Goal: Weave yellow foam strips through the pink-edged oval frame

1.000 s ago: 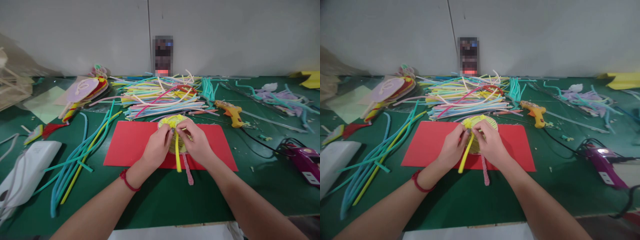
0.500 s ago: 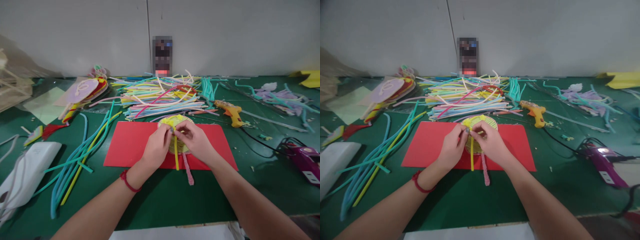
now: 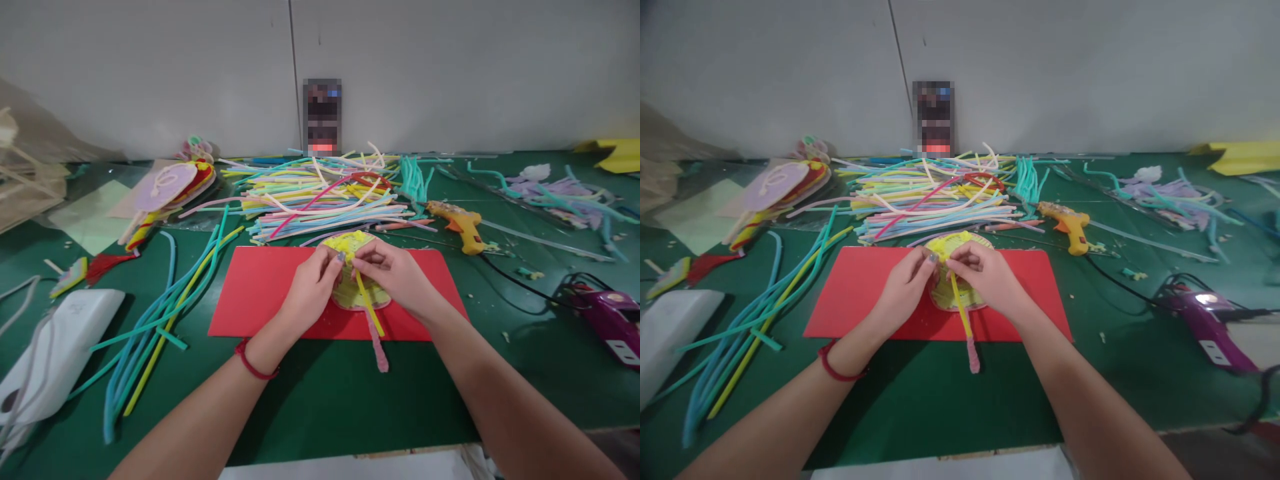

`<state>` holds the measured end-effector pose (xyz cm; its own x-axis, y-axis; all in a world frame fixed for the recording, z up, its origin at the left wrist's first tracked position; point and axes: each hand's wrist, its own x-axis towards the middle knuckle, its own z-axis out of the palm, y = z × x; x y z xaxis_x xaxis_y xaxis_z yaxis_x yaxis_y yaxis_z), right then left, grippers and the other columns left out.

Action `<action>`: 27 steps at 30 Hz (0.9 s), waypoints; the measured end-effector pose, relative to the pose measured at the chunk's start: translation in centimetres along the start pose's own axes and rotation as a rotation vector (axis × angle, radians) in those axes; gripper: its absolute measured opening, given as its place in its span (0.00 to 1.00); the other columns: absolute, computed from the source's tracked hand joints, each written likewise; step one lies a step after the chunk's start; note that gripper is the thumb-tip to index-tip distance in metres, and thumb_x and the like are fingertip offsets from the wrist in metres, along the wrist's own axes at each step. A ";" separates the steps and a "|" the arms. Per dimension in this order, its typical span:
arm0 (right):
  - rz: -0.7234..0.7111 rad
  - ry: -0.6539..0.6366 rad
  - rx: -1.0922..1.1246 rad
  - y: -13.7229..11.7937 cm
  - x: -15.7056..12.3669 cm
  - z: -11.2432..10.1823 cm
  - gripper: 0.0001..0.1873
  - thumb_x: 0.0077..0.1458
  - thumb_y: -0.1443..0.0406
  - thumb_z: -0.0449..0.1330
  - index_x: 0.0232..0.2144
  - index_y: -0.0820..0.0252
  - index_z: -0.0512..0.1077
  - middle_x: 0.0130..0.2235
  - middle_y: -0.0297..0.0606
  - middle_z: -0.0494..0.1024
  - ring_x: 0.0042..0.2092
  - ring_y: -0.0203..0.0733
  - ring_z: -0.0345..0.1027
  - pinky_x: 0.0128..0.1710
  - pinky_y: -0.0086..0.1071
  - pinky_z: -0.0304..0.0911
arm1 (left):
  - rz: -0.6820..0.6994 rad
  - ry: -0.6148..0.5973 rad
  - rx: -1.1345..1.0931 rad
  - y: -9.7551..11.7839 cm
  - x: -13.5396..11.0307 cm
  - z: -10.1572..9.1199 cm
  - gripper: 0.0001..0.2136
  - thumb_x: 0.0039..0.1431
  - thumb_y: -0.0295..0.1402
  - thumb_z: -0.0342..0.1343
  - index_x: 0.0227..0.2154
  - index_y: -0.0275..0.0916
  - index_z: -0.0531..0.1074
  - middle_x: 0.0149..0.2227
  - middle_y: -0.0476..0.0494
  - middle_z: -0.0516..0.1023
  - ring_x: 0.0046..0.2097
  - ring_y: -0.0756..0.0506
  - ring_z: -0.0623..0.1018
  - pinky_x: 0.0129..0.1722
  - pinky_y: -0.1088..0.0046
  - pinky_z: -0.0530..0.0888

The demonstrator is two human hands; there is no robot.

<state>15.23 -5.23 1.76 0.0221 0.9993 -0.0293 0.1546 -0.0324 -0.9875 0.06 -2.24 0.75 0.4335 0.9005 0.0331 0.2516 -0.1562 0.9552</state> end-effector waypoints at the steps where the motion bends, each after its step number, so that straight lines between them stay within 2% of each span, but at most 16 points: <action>1: 0.000 -0.008 0.001 0.0 0.0 0.0 0.05 0.47 0.64 0.61 0.26 0.59 0.68 0.26 0.33 0.73 0.30 0.37 0.70 0.32 0.31 0.67 | -0.006 -0.004 -0.004 0.1 0.0 0.0 0.11 0.60 0.37 0.44 0.24 0.38 0.59 0.23 0.52 0.65 0.27 0.53 0.67 0.27 0.77 0.64; 5: -0.005 -0.050 0.006 0.0 -0.1 0.0 0.06 0.47 0.62 0.61 0.27 0.59 0.70 0.25 0.33 0.74 0.29 0.37 0.70 0.33 0.33 0.67 | -0.052 0.019 -0.090 0.3 0.3 -0.1 0.09 0.58 0.33 0.47 0.23 0.38 0.59 0.22 0.53 0.64 0.25 0.53 0.67 0.25 0.79 0.64; 7: 0.005 -0.026 0.004 0.0 -0.1 0.0 0.07 0.47 0.62 0.61 0.27 0.60 0.71 0.25 0.33 0.74 0.28 0.37 0.71 0.33 0.33 0.67 | -0.070 0.022 -0.149 0.4 0.5 -0.2 0.08 0.56 0.31 0.48 0.23 0.38 0.60 0.21 0.54 0.64 0.26 0.53 0.68 0.26 0.79 0.65; 10: 0.075 0.008 0.019 -0.2 0.0 0.1 0.08 0.46 0.61 0.62 0.28 0.60 0.71 0.26 0.34 0.75 0.30 0.38 0.72 0.31 0.32 0.68 | -0.083 0.060 -0.209 0.3 0.5 -0.1 0.06 0.55 0.31 0.50 0.24 0.38 0.61 0.22 0.53 0.66 0.26 0.53 0.69 0.27 0.79 0.66; 14: 0.158 -0.022 0.099 -0.3 0.0 0.4 0.11 0.45 0.59 0.62 0.27 0.60 0.69 0.25 0.35 0.76 0.30 0.38 0.72 0.32 0.32 0.68 | -0.081 0.110 -0.210 0.0 0.5 0.1 0.06 0.53 0.32 0.52 0.24 0.38 0.63 0.23 0.53 0.66 0.27 0.52 0.69 0.28 0.79 0.67; 18: 0.126 0.005 0.086 0.0 0.0 0.1 0.11 0.44 0.58 0.62 0.26 0.60 0.69 0.22 0.32 0.74 0.26 0.36 0.70 0.30 0.31 0.68 | -0.096 0.038 -0.270 -0.1 0.6 0.0 0.07 0.54 0.37 0.52 0.28 0.37 0.65 0.24 0.51 0.68 0.27 0.52 0.70 0.28 0.77 0.69; 21: 0.110 -0.010 0.050 0.2 0.0 -0.3 0.11 0.46 0.58 0.62 0.27 0.59 0.69 0.21 0.32 0.74 0.25 0.36 0.69 0.28 0.30 0.67 | -0.092 0.009 -0.308 -0.3 0.8 -0.3 0.11 0.56 0.40 0.49 0.26 0.38 0.65 0.23 0.51 0.68 0.25 0.52 0.70 0.28 0.76 0.70; 27: 0.106 0.010 -0.016 0.5 0.0 -0.7 0.12 0.46 0.58 0.62 0.29 0.60 0.70 0.21 0.32 0.72 0.25 0.35 0.69 0.26 0.29 0.66 | -0.028 -0.003 -0.165 -0.5 0.9 -0.6 0.08 0.56 0.36 0.49 0.26 0.38 0.66 0.24 0.51 0.71 0.26 0.52 0.72 0.27 0.78 0.70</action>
<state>15.97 -5.22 1.33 0.0494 0.9901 -0.1314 0.1668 -0.1379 -0.9763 -0.15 -1.14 0.48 0.4310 0.9023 0.0054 0.1183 -0.0625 0.9910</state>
